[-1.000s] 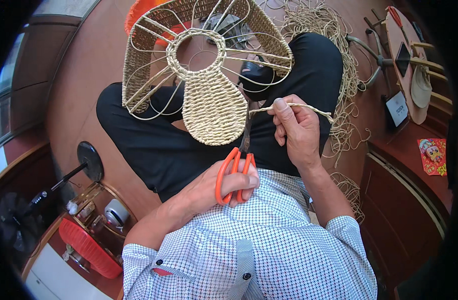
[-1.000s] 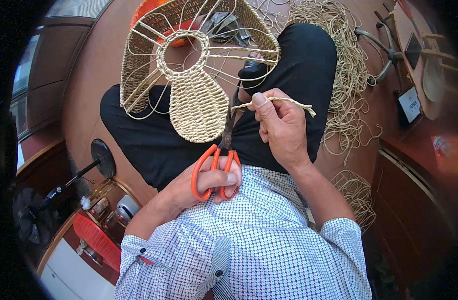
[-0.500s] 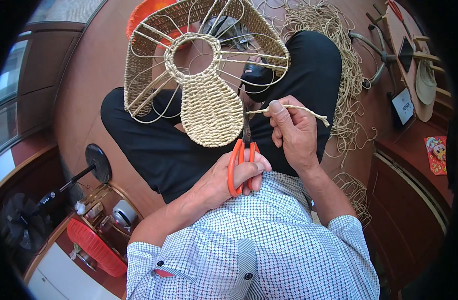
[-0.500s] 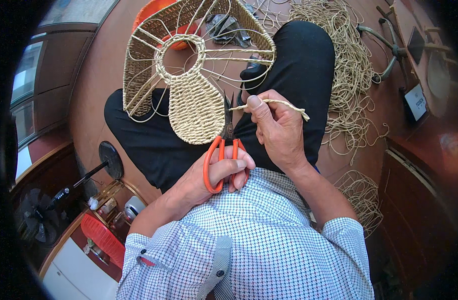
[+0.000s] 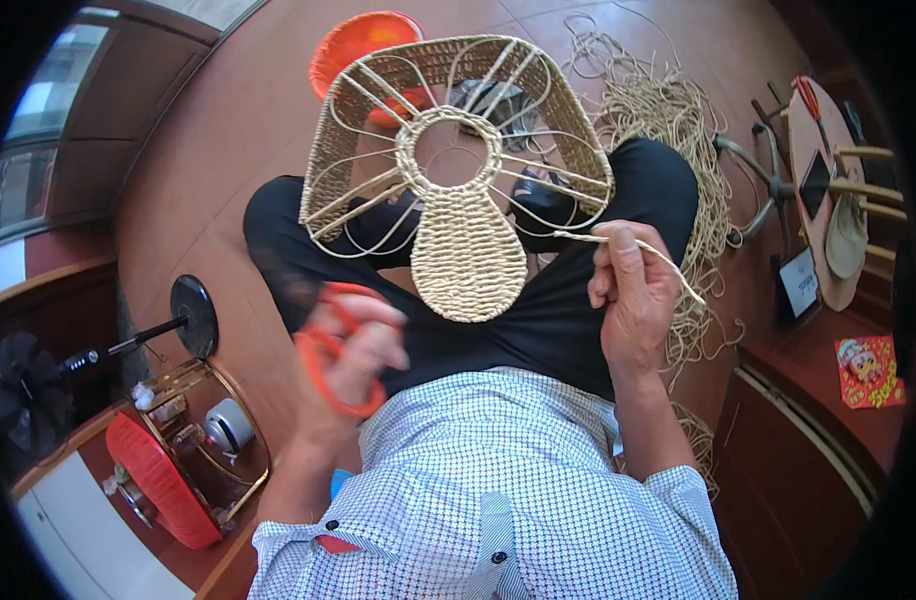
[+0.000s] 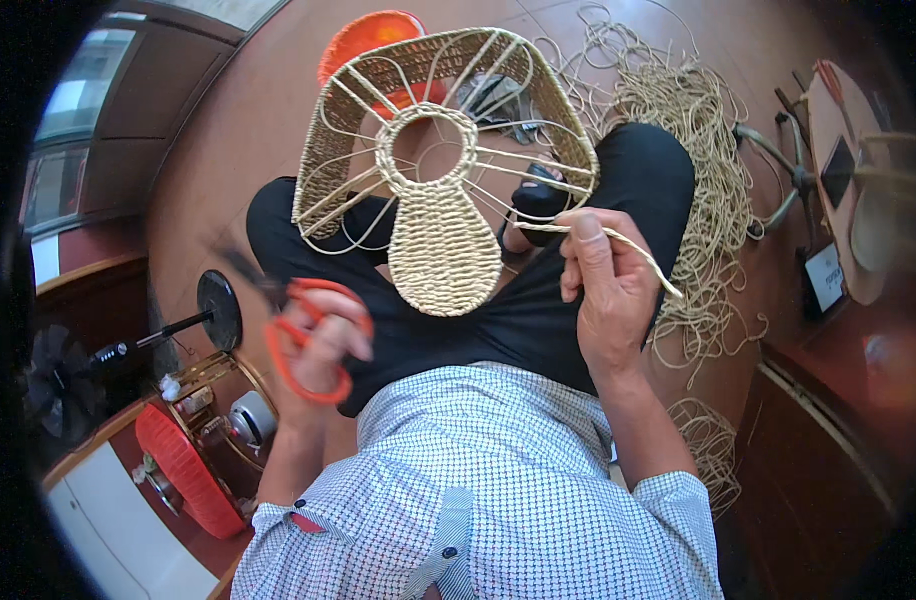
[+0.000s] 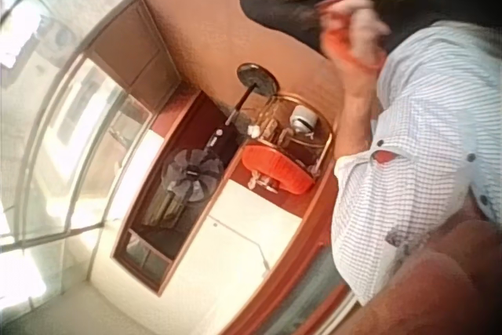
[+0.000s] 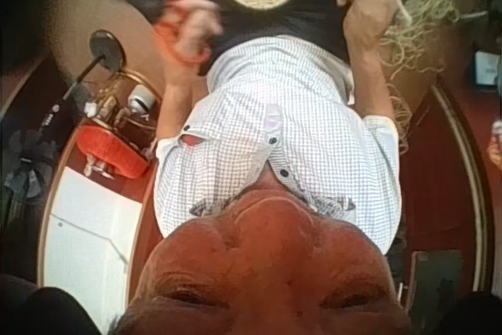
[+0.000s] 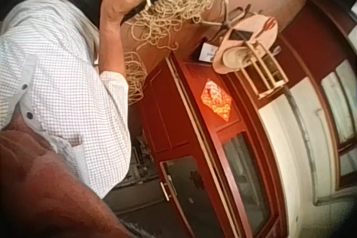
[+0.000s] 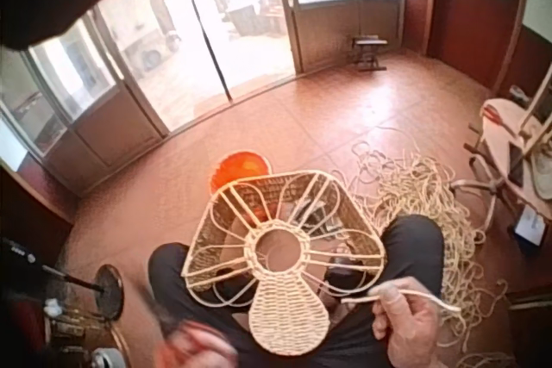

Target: Weaving a decorative straw or rattan object by hand in a workshop.

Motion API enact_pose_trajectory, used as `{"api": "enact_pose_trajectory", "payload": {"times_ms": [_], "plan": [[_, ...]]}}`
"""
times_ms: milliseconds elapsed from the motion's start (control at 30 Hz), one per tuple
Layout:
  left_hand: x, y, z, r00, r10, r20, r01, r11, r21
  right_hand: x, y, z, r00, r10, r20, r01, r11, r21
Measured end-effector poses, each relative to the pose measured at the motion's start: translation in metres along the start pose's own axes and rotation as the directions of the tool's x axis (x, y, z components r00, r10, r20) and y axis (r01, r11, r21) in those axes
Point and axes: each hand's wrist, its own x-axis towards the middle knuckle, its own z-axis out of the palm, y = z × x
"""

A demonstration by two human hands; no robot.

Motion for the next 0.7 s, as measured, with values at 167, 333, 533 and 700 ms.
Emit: {"api": "enact_pose_trajectory", "payload": {"times_ms": [167, 333, 533, 700], "plan": [[0.006, -0.026, -0.077, 0.857, 0.146, -0.494, -0.101, 0.988, 0.117, -0.012, -0.026, 0.031, 0.853, -0.469, 0.229, 0.521, 0.758, -0.391], [0.011, -0.086, -0.121, 0.822, 0.002, -0.570, -0.035, 0.998, -0.046, 0.026, -0.039, 0.097, 0.429, -0.714, 0.553, 0.903, 0.336, -0.267], [0.016, -0.177, -0.137, 0.778, -0.195, -0.598, 0.019, 0.958, -0.287, 0.136, -0.029, 0.177, 0.665, -0.472, 0.579, 0.704, 0.656, -0.274], [-0.003, -0.270, -0.135, 0.711, -0.470, -0.522, 0.199, 0.848, -0.492, 0.152, -0.015, 0.121, 0.862, -0.393, 0.321, 0.499, 0.767, -0.404]]}}
